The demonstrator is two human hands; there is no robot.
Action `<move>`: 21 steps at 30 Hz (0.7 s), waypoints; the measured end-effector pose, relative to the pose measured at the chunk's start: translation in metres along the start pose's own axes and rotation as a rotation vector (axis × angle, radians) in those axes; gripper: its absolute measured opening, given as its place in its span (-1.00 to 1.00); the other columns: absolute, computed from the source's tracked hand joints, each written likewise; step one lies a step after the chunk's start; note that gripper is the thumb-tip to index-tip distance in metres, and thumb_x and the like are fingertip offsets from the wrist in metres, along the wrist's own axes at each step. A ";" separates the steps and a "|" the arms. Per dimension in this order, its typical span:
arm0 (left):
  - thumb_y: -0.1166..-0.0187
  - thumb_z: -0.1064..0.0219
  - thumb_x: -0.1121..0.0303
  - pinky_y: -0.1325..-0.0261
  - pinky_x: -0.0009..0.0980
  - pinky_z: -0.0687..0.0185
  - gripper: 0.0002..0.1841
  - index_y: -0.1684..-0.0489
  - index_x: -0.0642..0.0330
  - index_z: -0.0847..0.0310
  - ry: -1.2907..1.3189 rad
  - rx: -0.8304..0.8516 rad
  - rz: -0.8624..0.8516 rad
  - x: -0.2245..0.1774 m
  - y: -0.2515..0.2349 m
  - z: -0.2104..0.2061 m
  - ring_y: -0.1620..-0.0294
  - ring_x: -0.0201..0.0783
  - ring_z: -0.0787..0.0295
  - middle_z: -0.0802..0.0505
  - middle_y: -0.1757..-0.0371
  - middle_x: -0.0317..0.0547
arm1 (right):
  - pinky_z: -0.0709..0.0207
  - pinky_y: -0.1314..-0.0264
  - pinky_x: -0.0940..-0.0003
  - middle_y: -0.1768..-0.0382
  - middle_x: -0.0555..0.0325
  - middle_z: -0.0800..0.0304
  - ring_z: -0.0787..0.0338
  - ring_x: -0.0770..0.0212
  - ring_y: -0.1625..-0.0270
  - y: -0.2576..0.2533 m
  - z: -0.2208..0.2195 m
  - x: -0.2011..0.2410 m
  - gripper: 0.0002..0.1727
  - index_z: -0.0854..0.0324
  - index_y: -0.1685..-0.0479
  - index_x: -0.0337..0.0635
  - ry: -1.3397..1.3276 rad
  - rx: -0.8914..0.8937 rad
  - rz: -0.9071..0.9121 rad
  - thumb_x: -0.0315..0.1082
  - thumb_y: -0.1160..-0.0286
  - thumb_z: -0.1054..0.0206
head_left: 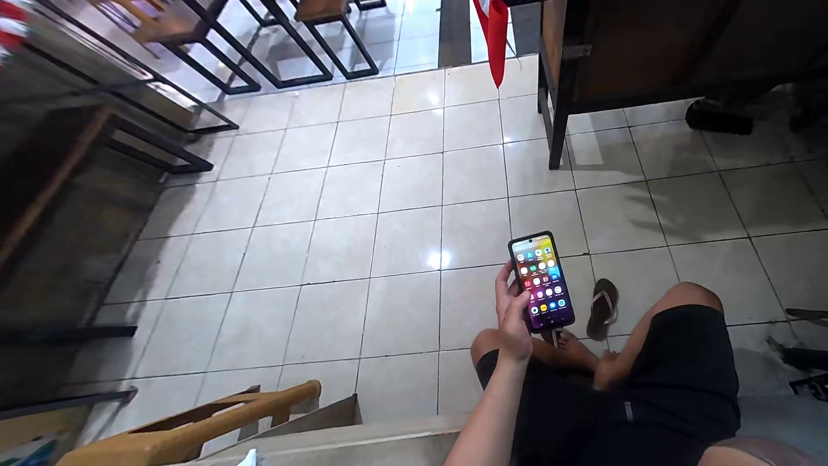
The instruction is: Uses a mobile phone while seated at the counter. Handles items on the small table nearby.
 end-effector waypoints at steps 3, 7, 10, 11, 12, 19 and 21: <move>-0.64 -0.02 0.33 -0.29 0.02 -0.75 -0.30 -0.84 0.15 0.07 0.004 0.010 -0.002 0.000 0.000 0.000 -0.29 0.11 -0.77 -0.65 -0.42 0.36 | -0.26 -0.73 0.27 -0.35 -0.26 -0.70 -0.56 0.11 -0.60 -0.006 0.003 -0.003 0.13 -0.62 -0.25 -0.38 0.099 -0.005 0.004 0.61 -0.05 -0.37; -0.63 -0.03 0.33 -0.28 0.01 -0.76 -0.29 -0.85 0.15 0.08 0.019 0.022 0.001 0.000 0.000 -0.002 -0.28 0.11 -0.78 -0.65 -0.43 0.36 | -0.32 -0.68 0.30 -0.28 -0.24 -0.72 -0.61 0.13 -0.55 -0.009 0.001 0.000 0.07 -0.61 -0.17 -0.39 0.078 0.005 0.005 0.57 -0.10 -0.38; -0.63 -0.02 0.34 -0.28 0.00 -0.76 -0.30 -0.86 0.13 0.06 0.013 0.024 0.005 0.000 0.001 -0.002 -0.27 0.10 -0.78 -0.66 -0.42 0.36 | -0.27 -0.71 0.26 -0.30 -0.22 -0.73 -0.58 0.11 -0.58 -0.008 0.000 0.002 0.06 -0.63 -0.20 -0.34 0.134 0.001 0.038 0.58 -0.11 -0.36; -0.64 -0.01 0.34 -0.28 0.00 -0.76 -0.30 -0.86 0.12 0.05 0.011 0.027 0.007 0.001 0.001 -0.002 -0.28 0.10 -0.78 -0.66 -0.42 0.35 | -0.28 -0.71 0.25 -0.33 -0.24 -0.71 -0.57 0.10 -0.59 -0.007 0.001 0.000 0.07 -0.63 -0.21 -0.36 0.144 -0.012 0.019 0.58 -0.09 -0.38; -0.63 -0.01 0.34 -0.28 0.00 -0.76 -0.30 -0.86 0.11 0.04 0.011 0.027 0.009 0.001 0.001 -0.002 -0.28 0.10 -0.78 -0.66 -0.42 0.35 | -0.28 -0.71 0.25 -0.36 -0.27 -0.67 -0.55 0.09 -0.60 -0.006 0.003 -0.003 0.09 -0.61 -0.24 -0.39 0.138 -0.025 -0.007 0.56 -0.07 -0.40; -0.63 0.01 0.34 -0.31 -0.04 -0.74 -0.29 -0.89 0.09 0.03 -0.004 0.047 0.003 -0.001 0.000 -0.004 -0.30 0.05 -0.76 -0.64 -0.46 0.32 | -0.30 -0.67 0.35 -0.30 -0.13 -0.74 -0.60 0.23 -0.55 -0.003 0.002 -0.004 0.02 -0.64 -0.18 -0.31 0.081 0.008 0.010 0.55 -0.10 -0.40; -0.63 0.01 0.33 -0.31 -0.03 -0.73 -0.29 -0.89 0.07 0.02 -0.014 0.044 0.007 -0.001 0.001 -0.004 -0.30 0.05 -0.76 -0.64 -0.47 0.31 | -0.36 -0.59 0.47 -0.22 -0.17 -0.75 -0.66 0.29 -0.44 -0.001 0.007 0.001 -0.04 -0.60 -0.19 -0.48 0.167 -0.035 -0.019 0.40 -0.28 -0.36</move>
Point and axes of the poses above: each hand's wrist, its own y-axis away from the middle knuckle, its own z-axis out of the back of the hand, x = y × z, the point moved 9 cm from there along -y, towards the middle knuckle
